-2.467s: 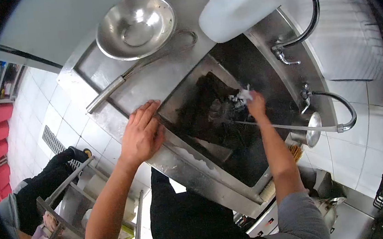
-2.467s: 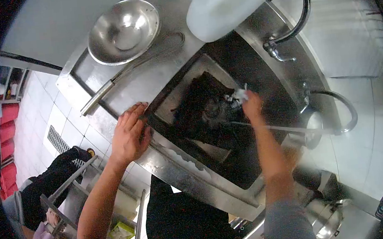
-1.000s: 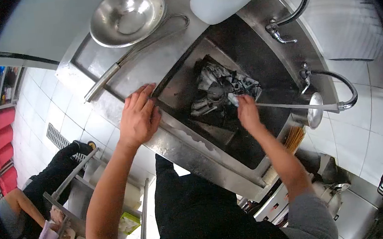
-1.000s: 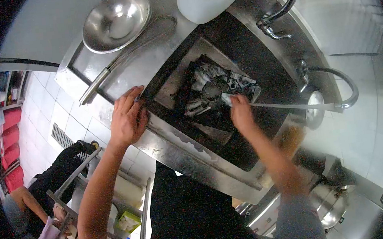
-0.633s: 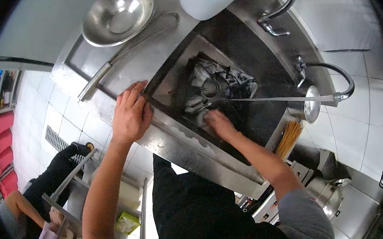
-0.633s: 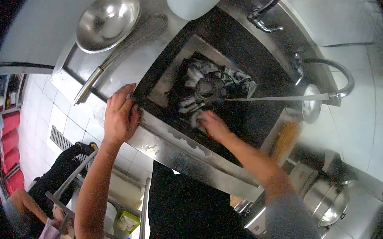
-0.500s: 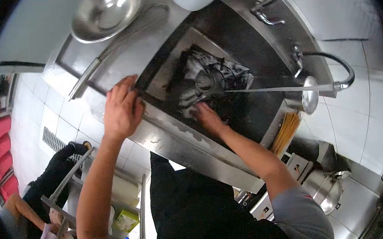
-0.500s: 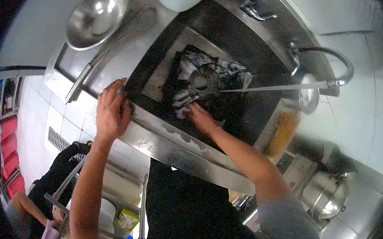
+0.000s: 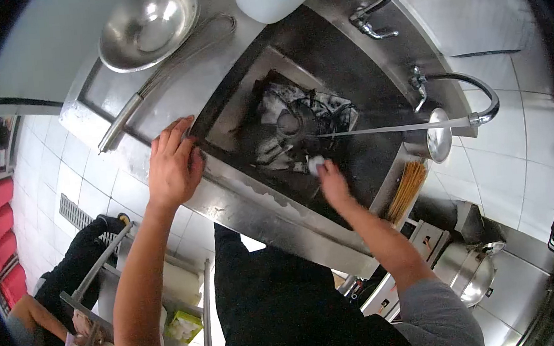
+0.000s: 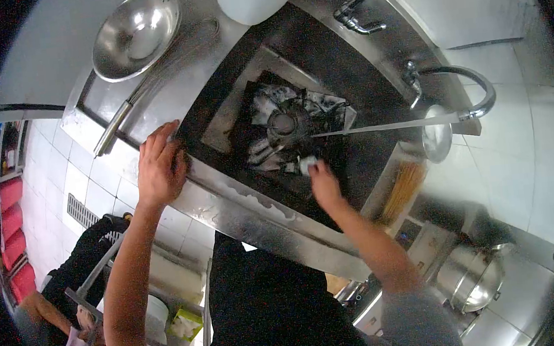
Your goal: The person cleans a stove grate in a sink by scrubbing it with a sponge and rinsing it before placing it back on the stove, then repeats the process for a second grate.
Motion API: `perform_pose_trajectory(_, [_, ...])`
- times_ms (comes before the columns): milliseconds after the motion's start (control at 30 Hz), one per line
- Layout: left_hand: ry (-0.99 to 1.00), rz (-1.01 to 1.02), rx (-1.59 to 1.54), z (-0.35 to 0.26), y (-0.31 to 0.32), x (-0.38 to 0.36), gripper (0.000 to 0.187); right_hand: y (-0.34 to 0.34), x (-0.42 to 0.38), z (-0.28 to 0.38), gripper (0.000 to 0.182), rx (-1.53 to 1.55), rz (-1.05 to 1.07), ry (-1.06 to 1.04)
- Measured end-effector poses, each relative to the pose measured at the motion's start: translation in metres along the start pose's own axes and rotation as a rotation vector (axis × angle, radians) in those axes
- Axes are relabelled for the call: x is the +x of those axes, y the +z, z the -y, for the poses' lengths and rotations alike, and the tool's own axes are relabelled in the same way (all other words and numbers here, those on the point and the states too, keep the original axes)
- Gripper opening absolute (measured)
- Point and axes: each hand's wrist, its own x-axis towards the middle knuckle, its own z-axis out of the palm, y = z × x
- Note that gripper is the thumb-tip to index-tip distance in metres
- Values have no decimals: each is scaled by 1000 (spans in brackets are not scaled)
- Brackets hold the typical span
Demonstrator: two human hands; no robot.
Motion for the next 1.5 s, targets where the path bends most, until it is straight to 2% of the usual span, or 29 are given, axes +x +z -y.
perform_pose_trajectory(33, [-11,-4,5,-1,0,0,18,40,-14,-35,24,-219,13,14])
perform_pose_trajectory(100, [-29,-4,13,-1,-1,-4,18,3,-18,-21,25,-305,558,145])
perform_pose_trajectory(133, [-34,13,-12,0,-2,-4,21,-17,-21,-10,25,-303,556,141])
perform_pose_trajectory(200, [-37,6,-50,2,-3,-1,28,-46,-26,10,28,-94,310,186])
perform_pose_trajectory(233, [-41,8,-53,3,-3,-2,28,-49,-27,11,28,-30,9,240])
perform_pose_trajectory(300, [-26,43,1,3,-3,-2,29,-58,-20,0,27,-66,-308,50])
perform_pose_trajectory(333, [-19,44,-1,2,-3,-1,29,-52,-14,-7,27,-67,-311,56])
perform_pose_trajectory(433, [-23,26,5,2,-2,0,25,-23,15,-27,28,-170,-215,88])
perform_pose_trajectory(500, [-7,-12,12,2,-1,-1,19,-19,25,-29,29,-172,-56,109])
perform_pose_trajectory(700, [-34,2,11,-1,0,1,19,-13,44,-12,27,-150,-157,96])
perform_pose_trajectory(833, [-38,37,12,-3,-2,3,18,-25,49,-53,20,10,-22,2])
perform_pose_trajectory(900, [-59,48,30,-6,-3,2,19,-28,49,-75,22,-200,-52,-113])
perform_pose_trajectory(967, [-71,74,31,-7,-3,2,19,-27,53,-73,22,-232,-32,-154])
perform_pose_trajectory(1033, [-85,72,37,-4,-1,2,20,-60,70,-48,23,-480,512,-75])
perform_pose_trajectory(1067, [-83,65,39,-4,-1,3,20,-70,80,-45,19,-355,444,-16])
perform_pose_trajectory(1100, [-60,55,26,-3,-1,2,21,-63,84,-45,19,-360,441,-27])
perform_pose_trajectory(1167, [-56,33,19,0,-2,-1,21,-34,83,-45,20,-250,-1,-2])
perform_pose_trajectory(1233, [-38,25,-7,0,-3,0,22,-25,69,-42,19,-313,37,-63])
perform_pose_trajectory(1300, [-21,12,13,-1,-4,-2,23,-46,67,-46,21,-436,460,100])
perform_pose_trajectory(1333, [-30,23,0,-2,-4,-1,23,-55,65,-58,21,-435,456,107])
perform_pose_trajectory(1400, [-52,25,-14,-1,-4,1,24,-70,84,-65,20,-262,357,148])
perform_pose_trajectory(1433, [-65,17,-4,2,-4,1,24,-85,88,-61,27,-202,178,63])
perform_pose_trajectory(1500, [-41,16,-7,1,-2,1,23,-81,100,-59,34,-213,-369,-106])
